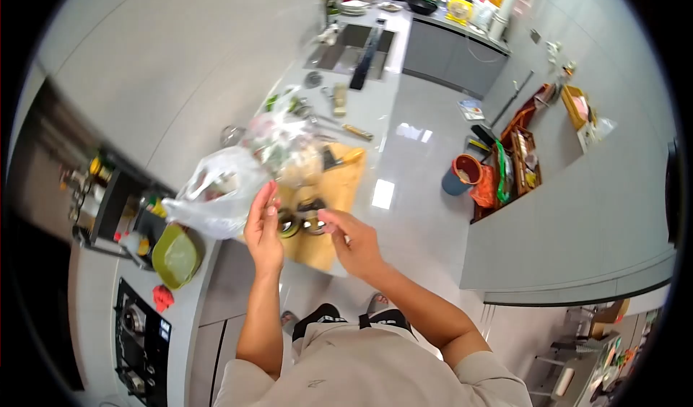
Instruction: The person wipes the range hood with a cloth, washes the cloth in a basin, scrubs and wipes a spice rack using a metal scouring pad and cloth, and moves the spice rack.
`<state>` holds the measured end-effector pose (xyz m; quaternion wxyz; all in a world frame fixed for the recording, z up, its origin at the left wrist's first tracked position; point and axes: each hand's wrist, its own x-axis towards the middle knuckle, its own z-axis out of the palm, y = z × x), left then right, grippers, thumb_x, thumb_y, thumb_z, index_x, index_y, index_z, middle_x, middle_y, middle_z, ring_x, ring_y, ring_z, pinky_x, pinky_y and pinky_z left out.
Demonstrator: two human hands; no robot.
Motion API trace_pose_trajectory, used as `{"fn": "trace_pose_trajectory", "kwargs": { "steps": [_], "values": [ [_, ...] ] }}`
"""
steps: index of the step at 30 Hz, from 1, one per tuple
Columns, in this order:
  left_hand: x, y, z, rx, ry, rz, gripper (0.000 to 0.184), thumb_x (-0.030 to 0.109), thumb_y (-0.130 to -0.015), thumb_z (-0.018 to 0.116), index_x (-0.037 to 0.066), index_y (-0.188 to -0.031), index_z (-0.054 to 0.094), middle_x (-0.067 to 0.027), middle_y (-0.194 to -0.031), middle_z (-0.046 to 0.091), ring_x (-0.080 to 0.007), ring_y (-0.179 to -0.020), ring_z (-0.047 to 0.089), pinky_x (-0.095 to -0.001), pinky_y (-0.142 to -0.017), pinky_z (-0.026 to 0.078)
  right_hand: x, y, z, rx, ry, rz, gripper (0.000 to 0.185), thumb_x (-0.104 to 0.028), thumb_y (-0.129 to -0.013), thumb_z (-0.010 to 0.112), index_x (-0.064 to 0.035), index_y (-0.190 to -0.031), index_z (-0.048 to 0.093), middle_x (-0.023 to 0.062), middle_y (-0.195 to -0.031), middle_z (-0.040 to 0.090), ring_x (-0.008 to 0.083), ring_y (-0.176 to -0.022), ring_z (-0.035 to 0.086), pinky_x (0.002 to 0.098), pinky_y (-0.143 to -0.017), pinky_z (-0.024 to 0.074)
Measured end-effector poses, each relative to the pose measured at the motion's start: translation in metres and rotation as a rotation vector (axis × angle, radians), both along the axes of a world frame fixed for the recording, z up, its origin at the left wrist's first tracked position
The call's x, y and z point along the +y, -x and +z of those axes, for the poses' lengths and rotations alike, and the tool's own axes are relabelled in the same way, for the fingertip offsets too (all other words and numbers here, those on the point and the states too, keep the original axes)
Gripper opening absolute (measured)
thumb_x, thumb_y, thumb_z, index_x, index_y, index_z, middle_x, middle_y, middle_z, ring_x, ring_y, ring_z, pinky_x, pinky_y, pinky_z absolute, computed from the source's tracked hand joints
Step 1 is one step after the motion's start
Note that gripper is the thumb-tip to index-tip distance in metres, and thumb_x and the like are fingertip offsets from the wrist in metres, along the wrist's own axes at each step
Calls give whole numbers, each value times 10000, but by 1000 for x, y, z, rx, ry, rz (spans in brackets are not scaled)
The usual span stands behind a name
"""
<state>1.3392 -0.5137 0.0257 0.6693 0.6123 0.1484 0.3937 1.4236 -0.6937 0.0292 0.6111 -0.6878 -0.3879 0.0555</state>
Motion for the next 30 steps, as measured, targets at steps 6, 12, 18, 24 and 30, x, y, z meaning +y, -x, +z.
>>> {"fn": "trace_pose_trajectory", "kwargs": {
  "steps": [6, 12, 18, 24, 30],
  "values": [
    [-88, -188, 12, -23, 103, -156, 428, 35, -1093, 485, -29, -1515, 507, -162, -1562, 537, -264, -1460, 504, -385, -1191, 408, -93, -150, 7, 51, 10, -226, 375, 113, -965, 576, -53, -1278, 700, 102, -1149, 756, 147, -912, 720, 276, -791, 573],
    [-65, -333, -46, 22, 204, 6, 446, 10, -1078, 473, 1, -1522, 514, -143, -1553, 546, -256, -1454, 506, -397, -1182, 420, -75, -276, -17, 119, 43, -215, 321, 59, -986, 612, -63, -1266, 712, 89, -1116, 755, 146, -914, 698, 273, -786, 565],
    [21, -439, -114, 71, 245, 189, 477, 5, -1073, 450, -38, -1549, 466, -147, -1592, 512, -255, -1462, 500, -384, -1190, 401, 13, -409, -56, 151, 157, -125, 317, 68, -971, 639, -40, -1254, 732, 59, -1113, 759, 111, -924, 682, 244, -799, 561],
    [93, -511, -145, 141, 331, 285, 504, -5, -1055, 434, -25, -1558, 465, -145, -1603, 504, -253, -1470, 494, -373, -1185, 400, 112, -512, -73, -16, 245, 2, 263, 24, -988, 645, -23, -1230, 737, 103, -1090, 766, 150, -907, 717, 285, -777, 581],
    [157, -566, -162, 174, 394, 367, 538, -39, -1020, 459, -13, -1557, 475, -141, -1598, 510, -258, -1472, 489, -375, -1221, 367, 233, -610, -121, -165, 280, 172, 306, 29, -901, 659, -55, -1176, 763, 166, -1052, 758, 281, -849, 735, 343, -768, 587]
  ]
}}
